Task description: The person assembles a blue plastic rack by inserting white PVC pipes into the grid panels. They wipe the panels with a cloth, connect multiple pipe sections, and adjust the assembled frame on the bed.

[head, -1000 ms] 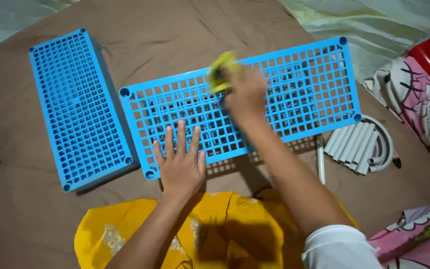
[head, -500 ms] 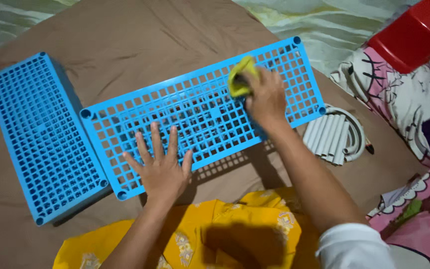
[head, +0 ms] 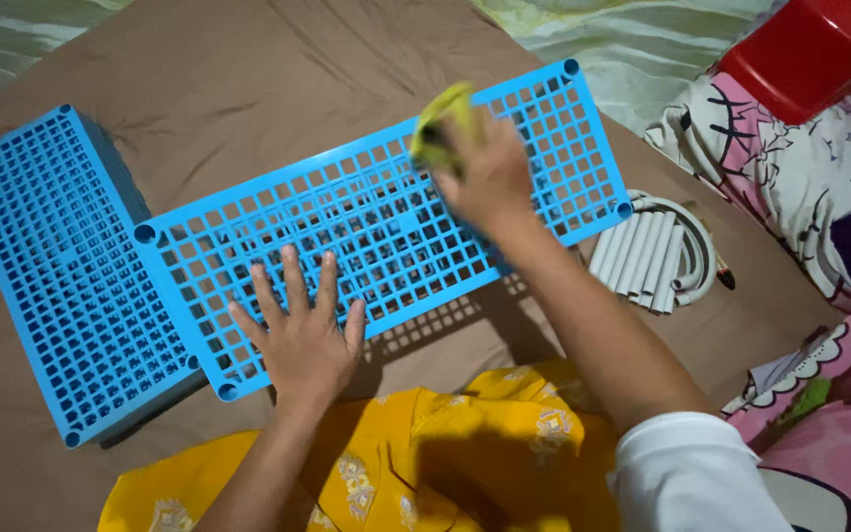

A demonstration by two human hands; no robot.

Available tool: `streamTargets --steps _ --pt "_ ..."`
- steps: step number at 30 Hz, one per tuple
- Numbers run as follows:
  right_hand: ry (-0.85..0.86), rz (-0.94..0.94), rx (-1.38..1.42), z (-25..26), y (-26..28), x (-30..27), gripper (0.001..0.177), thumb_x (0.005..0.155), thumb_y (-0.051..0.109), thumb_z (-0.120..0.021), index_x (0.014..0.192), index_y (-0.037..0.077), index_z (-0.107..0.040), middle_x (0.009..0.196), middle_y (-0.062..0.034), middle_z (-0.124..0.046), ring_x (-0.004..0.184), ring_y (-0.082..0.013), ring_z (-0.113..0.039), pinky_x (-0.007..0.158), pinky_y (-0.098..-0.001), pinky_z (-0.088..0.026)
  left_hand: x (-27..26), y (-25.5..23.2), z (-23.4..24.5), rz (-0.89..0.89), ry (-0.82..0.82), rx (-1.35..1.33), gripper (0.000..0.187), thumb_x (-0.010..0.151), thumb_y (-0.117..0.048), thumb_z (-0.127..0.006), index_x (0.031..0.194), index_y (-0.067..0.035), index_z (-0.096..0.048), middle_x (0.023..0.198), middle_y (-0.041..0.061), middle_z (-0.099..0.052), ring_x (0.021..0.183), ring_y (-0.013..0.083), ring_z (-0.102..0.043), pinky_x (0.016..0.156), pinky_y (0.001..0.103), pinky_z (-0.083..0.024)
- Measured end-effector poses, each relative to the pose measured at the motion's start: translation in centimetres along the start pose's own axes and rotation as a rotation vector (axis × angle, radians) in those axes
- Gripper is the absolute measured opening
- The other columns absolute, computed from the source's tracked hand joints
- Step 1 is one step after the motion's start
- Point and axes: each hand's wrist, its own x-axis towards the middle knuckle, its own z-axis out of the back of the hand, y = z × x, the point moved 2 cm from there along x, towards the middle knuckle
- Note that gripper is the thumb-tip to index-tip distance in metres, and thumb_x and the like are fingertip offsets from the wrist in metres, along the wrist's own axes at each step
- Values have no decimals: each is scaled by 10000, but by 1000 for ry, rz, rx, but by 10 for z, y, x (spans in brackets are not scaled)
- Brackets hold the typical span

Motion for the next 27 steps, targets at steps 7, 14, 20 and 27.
streamTargets --steps 7,14,20,27 --pt "-55 -308 -268 63 -90 -21 685 741 60 -760 1412 145 -654 1216 -268 -588 1000 -438 -584 803 -531 -494 3 2 -2 14 18 -41 633 1004 -567 -556 1560 -268 -517 1711 137 -251 1563 466 -159 1173 766 -53" --pt "-39 -328 -137 69 -49 -68 565 839 59 -691 1397 100 -613 1188 -204 -603 1037 -417 -600 865 -540 -503 14 6 -5 4 22 -49 626 1029 -561 -514 1576 -256 -507 1722 143 -245 1568 468 -152 1174 762 -38" --pt "-44 23 21 32 69 -97 610 711 -15 -705 1290 172 -665 1219 -221 -638 1087 -416 -615 920 -508 -534 32 15 -5 39 80 -89 636 1025 -576 -474 1587 -277 -470 1718 117 -237 1569 457 -137 1181 748 -19" --pt "-158 -286 -213 75 -21 -86 625 716 35 -787 1325 130 -686 1243 -207 -621 1094 -423 -597 926 -497 -510 52 18 -10 40 132 -112 657 1026 -606 -403 1591 -270 -409 1706 133 -201 1542 472 -98 1152 745 15"
